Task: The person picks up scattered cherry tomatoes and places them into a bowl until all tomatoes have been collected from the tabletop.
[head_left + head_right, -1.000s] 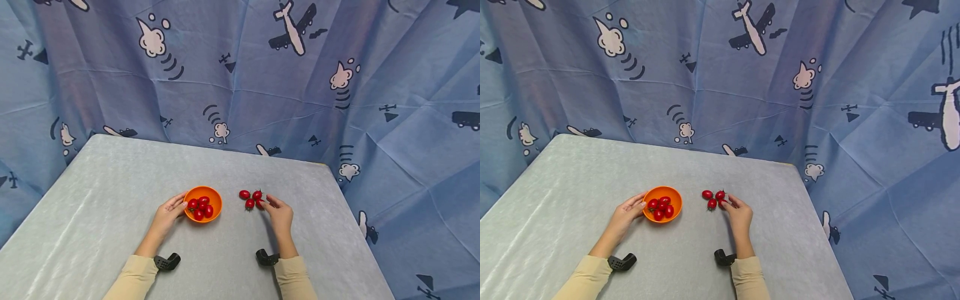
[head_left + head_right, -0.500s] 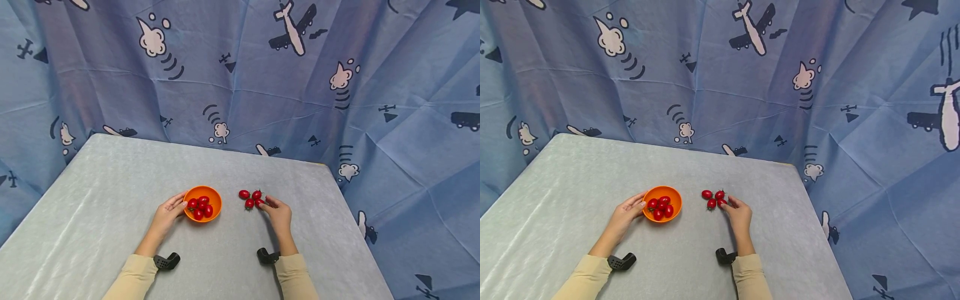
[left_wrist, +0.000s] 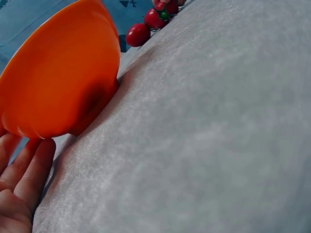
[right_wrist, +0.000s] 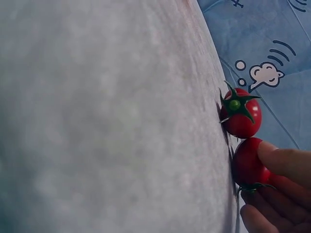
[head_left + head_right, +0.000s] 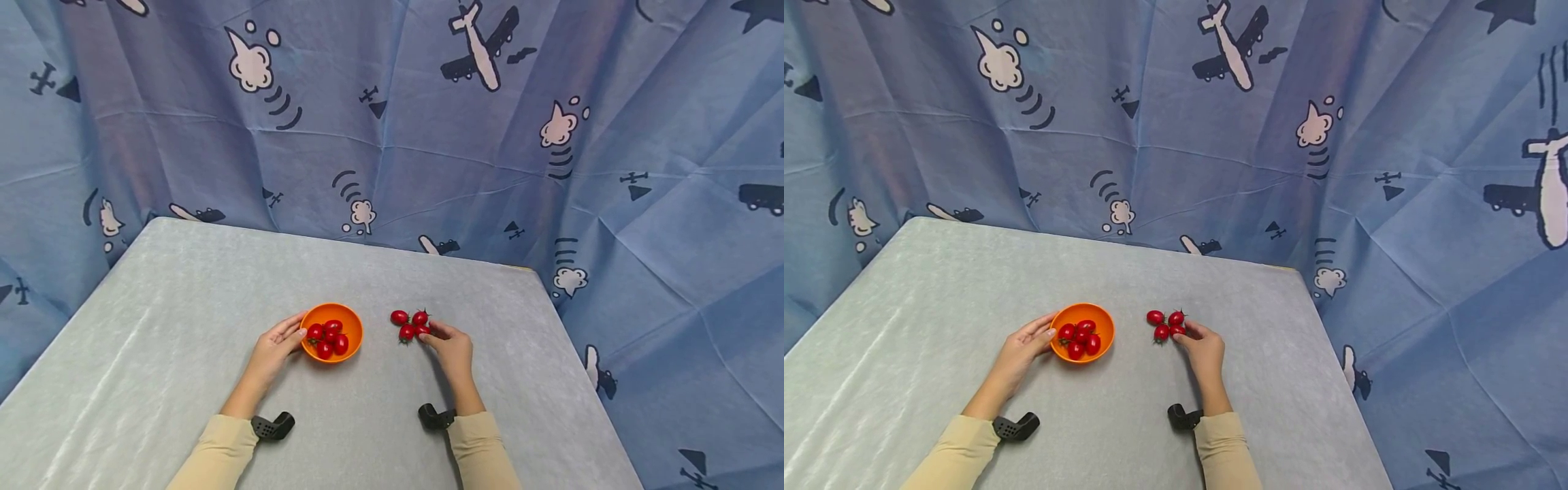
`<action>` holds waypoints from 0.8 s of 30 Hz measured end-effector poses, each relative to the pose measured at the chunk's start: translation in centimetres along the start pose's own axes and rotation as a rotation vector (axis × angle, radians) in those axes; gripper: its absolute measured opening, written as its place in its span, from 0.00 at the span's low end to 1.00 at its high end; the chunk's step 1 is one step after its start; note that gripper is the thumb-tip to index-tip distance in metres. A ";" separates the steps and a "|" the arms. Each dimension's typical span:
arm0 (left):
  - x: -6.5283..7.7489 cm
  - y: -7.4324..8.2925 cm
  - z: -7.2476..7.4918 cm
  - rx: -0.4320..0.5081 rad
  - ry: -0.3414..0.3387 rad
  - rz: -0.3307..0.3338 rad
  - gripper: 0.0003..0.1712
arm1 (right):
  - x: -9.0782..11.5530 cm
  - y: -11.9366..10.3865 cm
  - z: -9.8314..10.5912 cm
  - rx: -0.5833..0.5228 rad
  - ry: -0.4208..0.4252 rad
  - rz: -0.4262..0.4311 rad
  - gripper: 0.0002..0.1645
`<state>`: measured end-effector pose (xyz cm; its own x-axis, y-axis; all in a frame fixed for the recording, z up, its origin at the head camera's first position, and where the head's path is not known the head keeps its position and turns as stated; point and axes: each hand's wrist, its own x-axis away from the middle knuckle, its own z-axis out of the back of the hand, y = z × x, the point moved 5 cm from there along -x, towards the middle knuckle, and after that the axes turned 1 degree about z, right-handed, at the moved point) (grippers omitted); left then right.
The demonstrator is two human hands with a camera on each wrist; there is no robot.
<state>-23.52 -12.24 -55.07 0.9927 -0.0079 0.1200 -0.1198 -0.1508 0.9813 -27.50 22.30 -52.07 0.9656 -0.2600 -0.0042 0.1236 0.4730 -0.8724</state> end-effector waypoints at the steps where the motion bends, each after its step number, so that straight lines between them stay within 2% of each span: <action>1: 0.0 0.0 0.0 0.002 -0.001 0.000 0.29 | 0.0 0.0 0.0 0.003 -0.001 0.002 0.24; 14: 0.0 0.0 -0.1 -0.002 -0.006 -0.001 0.29 | -0.1 -0.1 -0.6 0.007 -0.027 0.002 0.25; 24: 0.0 0.0 0.0 -0.007 -0.001 0.004 0.29 | 0.0 -0.2 -1.0 0.027 -0.030 0.040 0.22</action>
<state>-23.48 -12.20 -55.04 0.9923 -0.0090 0.1236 -0.1236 -0.1442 0.9818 -27.79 21.35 -52.37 0.9762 -0.2155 -0.0237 0.0906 0.5050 -0.8583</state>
